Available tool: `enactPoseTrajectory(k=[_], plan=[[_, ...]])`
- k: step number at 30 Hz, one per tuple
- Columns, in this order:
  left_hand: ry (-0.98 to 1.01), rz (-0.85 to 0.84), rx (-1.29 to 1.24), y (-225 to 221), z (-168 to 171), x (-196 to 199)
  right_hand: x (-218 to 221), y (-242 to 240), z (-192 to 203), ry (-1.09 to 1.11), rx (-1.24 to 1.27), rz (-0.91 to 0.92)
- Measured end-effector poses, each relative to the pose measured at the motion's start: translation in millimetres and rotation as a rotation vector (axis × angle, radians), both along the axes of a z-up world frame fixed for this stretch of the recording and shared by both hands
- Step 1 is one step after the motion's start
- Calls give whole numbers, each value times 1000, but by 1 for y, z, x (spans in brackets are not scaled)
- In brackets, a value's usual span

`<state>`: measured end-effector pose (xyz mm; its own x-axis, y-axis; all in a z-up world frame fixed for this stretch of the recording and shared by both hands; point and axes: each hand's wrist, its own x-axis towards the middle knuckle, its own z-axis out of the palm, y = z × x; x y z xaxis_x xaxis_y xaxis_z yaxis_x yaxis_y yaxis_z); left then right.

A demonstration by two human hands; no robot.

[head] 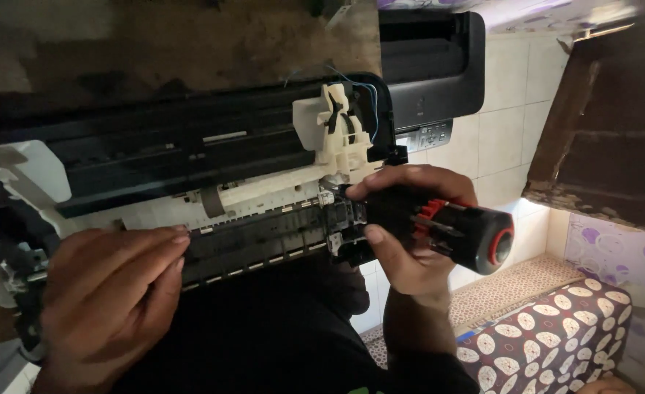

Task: Disassembling and cleaning the internal components of a printer using a screwdriver and a brush.

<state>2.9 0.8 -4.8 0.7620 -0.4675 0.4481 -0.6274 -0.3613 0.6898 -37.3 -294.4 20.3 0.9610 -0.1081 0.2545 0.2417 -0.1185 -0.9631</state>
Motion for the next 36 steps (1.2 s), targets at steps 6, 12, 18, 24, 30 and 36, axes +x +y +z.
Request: enactPoseTrajectory(k=[6, 12, 18, 24, 30, 36], plan=[[-6, 1, 2, 3, -2, 2, 1, 4, 0, 7, -65, 17], [20, -4, 15, 7, -4, 0, 0, 8, 1, 22, -82, 5], [60, -4, 17, 4, 6, -2, 4, -2, 4, 17, -33, 154], [52, 8, -22, -12, -2, -10, 19, -10, 2, -60, -97, 263], [5, -82, -72, -20, 5, -3, 30, -27, 3, -200, -128, 357], [54, -21, -7, -8, 0, -12, 46, -40, 20, -377, -324, 414]])
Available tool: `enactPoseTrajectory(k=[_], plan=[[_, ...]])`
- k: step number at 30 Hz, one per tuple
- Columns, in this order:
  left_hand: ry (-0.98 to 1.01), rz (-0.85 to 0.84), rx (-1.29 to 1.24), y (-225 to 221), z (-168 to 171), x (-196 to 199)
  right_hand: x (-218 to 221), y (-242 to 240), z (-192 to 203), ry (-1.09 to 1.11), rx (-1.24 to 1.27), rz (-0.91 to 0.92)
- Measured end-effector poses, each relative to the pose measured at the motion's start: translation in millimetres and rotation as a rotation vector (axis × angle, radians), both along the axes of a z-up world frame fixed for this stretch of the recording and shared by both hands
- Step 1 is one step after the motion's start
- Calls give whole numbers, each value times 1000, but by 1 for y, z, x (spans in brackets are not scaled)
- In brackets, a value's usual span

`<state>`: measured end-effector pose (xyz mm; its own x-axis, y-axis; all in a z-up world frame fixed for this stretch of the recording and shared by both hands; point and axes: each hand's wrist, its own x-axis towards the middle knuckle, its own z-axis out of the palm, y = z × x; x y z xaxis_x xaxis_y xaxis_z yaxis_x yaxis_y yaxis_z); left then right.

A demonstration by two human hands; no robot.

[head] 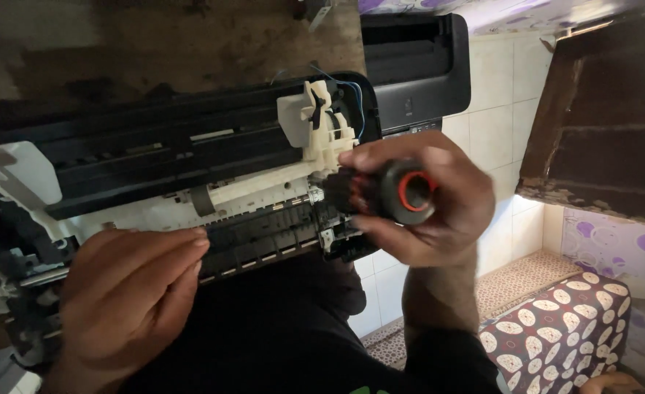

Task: Disassembling and cleaning the internal components of a printer using a screwdriver and a brush.

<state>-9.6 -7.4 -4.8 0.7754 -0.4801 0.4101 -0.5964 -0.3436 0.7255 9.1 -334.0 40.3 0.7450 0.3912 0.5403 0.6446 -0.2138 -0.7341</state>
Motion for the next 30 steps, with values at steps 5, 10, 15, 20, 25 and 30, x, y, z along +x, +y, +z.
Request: enactPoseTrajectory(k=[5, 10, 15, 20, 25, 30], plan=[[33, -11, 9, 5, -3, 1, -18, -3, 9, -276, -540, -414], [30, -32, 13, 9, -1, 2, -16, 8, 31, -181, -485, -310], [61, -14, 29, 17, -4, -3, -19, 5, 41, -212, -820, -509], [53, -6, 57, 23, -2, -6, -7, 13, 65, -20, -758, -286], [83, 22, 62, 28, -2, -12, -19, 10, 57, -108, -845, -322], [76, 19, 55, 25, -2, -17, -8, 14, 68, -16, -730, -150]])
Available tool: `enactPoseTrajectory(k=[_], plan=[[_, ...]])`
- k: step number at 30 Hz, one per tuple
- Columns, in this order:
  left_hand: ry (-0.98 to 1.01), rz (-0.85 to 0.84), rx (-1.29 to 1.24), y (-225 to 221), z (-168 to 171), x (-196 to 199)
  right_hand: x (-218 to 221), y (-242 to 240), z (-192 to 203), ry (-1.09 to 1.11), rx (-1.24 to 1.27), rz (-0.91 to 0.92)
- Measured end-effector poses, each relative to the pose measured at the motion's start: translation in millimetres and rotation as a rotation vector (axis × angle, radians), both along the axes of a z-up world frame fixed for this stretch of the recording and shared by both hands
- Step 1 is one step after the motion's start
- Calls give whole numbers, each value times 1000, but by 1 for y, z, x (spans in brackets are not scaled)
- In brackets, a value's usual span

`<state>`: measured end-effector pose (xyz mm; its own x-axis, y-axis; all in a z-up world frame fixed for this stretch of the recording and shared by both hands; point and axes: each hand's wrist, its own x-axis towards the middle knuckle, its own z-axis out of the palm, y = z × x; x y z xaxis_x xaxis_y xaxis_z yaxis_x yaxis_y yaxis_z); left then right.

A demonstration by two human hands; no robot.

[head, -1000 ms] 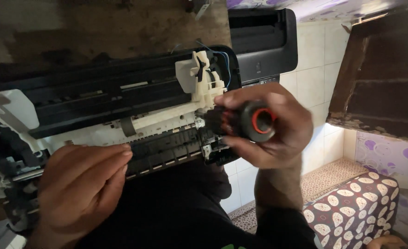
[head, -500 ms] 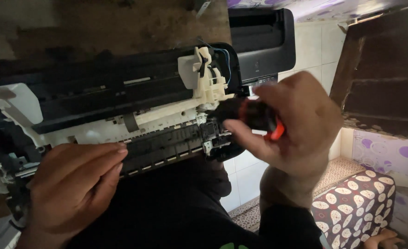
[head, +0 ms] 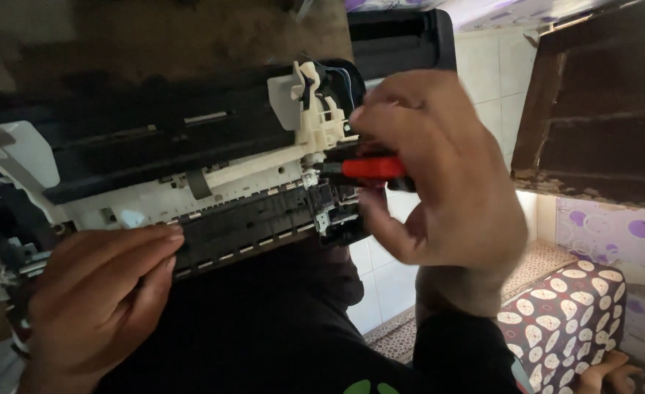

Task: Disassembling and cleaning the internal components of a printer using a screwdriver and a brush.

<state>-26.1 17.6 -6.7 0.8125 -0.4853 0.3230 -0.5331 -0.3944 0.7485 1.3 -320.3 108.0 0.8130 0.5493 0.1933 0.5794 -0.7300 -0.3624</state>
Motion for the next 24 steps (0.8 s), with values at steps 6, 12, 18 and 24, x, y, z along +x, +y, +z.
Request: enactPoseTrajectory(k=[6, 12, 18, 24], plan=[[134, -3, -133, -43, 18, 6, -8, 12, 8, -92, -196, -128], [368, -165, 7, -109, 36, 43, -9, 22, 27, 59, -89, 15], [436, -290, 335, -144, 40, 67, -18, 25, 12, -52, -183, -321], [472, -247, 222, -161, 10, 72, -14, 10, 26, 66, -43, 75]])
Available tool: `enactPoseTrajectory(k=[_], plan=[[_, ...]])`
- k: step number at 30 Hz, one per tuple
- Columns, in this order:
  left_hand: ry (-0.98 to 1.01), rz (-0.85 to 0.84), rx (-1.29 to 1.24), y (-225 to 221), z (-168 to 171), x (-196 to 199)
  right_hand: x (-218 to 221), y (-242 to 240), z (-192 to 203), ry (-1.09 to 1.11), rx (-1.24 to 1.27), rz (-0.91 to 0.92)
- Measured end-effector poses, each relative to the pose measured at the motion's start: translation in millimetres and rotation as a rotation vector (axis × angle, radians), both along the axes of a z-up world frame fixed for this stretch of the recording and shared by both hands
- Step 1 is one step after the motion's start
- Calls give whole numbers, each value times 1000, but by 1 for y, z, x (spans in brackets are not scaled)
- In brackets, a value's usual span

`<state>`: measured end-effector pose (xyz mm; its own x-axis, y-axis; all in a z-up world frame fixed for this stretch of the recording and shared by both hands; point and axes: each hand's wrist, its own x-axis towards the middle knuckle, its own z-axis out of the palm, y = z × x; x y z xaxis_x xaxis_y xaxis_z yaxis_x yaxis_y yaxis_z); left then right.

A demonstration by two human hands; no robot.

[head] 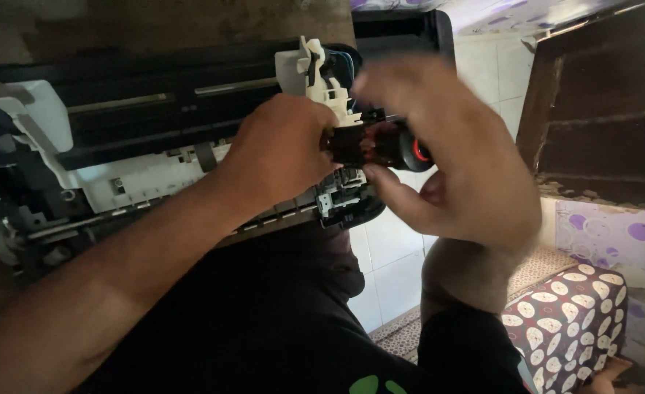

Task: Disassembling and cleaning the internal components of a printer using a screwdriver and a brush.

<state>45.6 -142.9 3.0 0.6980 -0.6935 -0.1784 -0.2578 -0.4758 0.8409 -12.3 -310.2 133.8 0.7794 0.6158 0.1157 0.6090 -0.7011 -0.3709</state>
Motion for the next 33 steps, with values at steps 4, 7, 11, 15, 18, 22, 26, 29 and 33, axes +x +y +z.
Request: enactPoseTrajectory(k=[4, 7, 11, 15, 18, 22, 26, 29, 33], plan=[[100, 75, -27, 5, 14, -8, -3, 1, -9, -61, 3, -84], [16, 154, -121, 4, 6, -12, -6, 7, -12, -172, 25, -199], [4, 109, -118, 4, 0, -4, 1, 7, -6, -82, 4, -104], [49, 80, -146, 9, -1, -3, 1, 0, -12, -145, 31, -86], [-2, 98, -157, 7, -3, -2, -3, 7, -14, -243, -82, -274], [40, 92, -128, 7, -2, -1, 5, 0, -17, -144, 56, -115], [2, 42, -189, 9, -8, 1, 2, -2, -10, -29, 105, -37], [30, 60, -218, 11, -7, 0, 1, -1, -13, -126, 54, -175], [-45, 55, -294, 11, -15, 0, 4, -3, -20, -203, -33, -180]])
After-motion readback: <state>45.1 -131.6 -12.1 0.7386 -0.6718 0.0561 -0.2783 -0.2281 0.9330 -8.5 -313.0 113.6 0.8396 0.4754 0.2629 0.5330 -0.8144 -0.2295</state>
